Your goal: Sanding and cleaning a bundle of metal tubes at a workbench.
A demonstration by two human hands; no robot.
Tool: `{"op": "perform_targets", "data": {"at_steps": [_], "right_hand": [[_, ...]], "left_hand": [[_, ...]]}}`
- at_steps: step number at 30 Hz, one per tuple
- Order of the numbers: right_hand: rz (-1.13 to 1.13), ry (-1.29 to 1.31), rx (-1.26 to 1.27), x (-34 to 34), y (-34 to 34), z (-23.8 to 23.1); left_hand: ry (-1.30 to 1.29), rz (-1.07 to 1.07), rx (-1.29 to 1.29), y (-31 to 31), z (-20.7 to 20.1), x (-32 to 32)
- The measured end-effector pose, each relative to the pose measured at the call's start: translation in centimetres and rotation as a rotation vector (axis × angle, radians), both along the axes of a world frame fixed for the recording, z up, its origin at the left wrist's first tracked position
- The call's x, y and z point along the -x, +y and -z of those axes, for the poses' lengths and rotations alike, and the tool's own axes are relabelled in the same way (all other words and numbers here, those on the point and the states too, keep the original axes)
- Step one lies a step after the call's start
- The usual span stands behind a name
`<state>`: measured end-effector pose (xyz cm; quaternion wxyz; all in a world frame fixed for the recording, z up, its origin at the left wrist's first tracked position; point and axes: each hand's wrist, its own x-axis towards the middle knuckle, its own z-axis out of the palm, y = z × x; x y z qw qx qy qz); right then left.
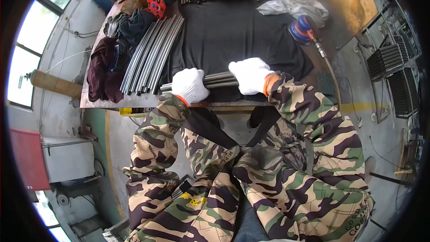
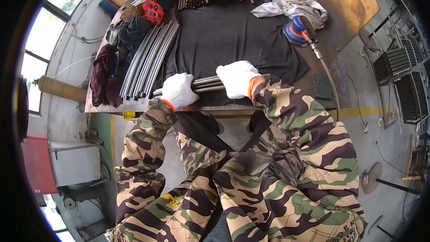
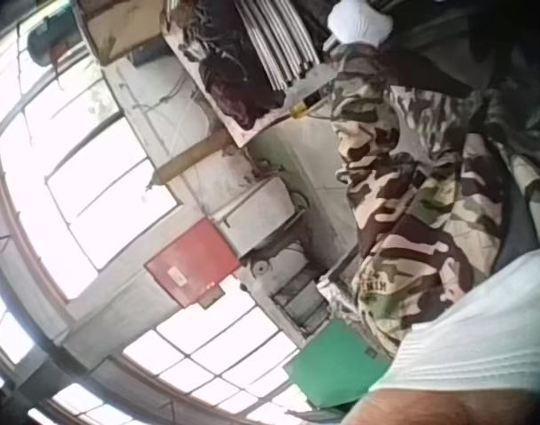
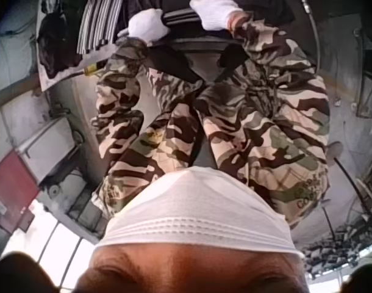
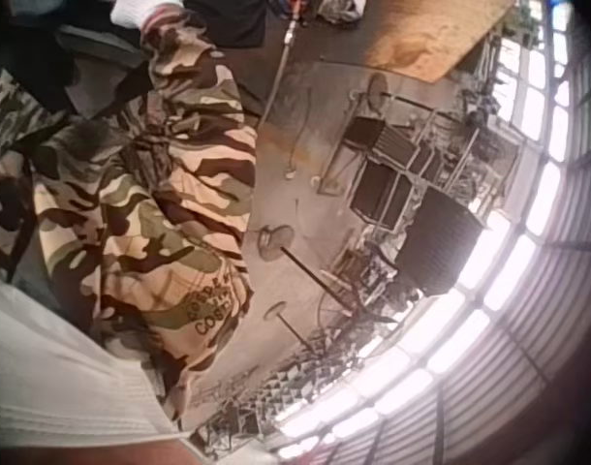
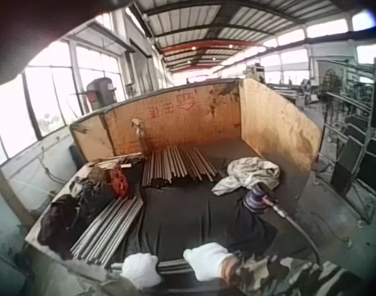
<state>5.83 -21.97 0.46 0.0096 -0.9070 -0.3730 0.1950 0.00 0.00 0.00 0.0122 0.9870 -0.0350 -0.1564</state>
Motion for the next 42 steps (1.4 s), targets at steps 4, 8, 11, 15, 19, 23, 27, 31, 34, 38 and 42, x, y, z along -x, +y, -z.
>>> {"op": "perform_targets", "data": {"at_steps": [4,8,11,15,19,23,27,31,34,38,42], "right_hand": [[-0.082,-0.268,-0.242,0.0,-0.6,1.4],[-0.169,-0.379,-0.386,4.9,-2.3,0.1],[-0.162,-0.319,-0.354,6.4,-2.4,-3.0],[-0.013,-0.043,-0.549,4.7,-1.1,-5.2],[0.091,-0.022,-1.013,1.8,1.6,-4.5],[0.224,0.101,-1.372,-2.3,-1.2,-5.5],[0.318,0.110,-1.667,-6.1,-0.2,-4.9],[0.480,0.347,-1.778,-8.2,-0.2,-1.9],[0.615,0.252,-1.714,-7.1,0.4,1.7],[0.618,0.078,-1.658,-6.5,-1.3,1.1],[0.682,0.109,-1.700,-3.6,-1.9,-2.0]], "left_hand": [[-0.375,0.111,-0.088,0.6,0.9,1.3],[-0.320,0.031,-0.002,-0.3,-1.2,7.3],[-0.439,0.179,0.000,0.5,-4.9,9.3],[-0.694,0.467,-0.284,-0.6,-10.7,5.3],[-1.003,0.544,0.091,-0.4,-14.5,0.0],[-1.433,0.426,0.373,0.2,-12.0,-1.5],[-0.830,0.196,0.263,3.6,-0.5,-2.4],[-0.499,0.131,0.033,7.2,4.8,1.5],[-0.516,0.089,0.042,9.2,5.0,5.3],[-0.525,0.093,0.090,8.1,3.3,6.1],[-0.680,0.044,0.198,6.1,1.1,7.2]]}}
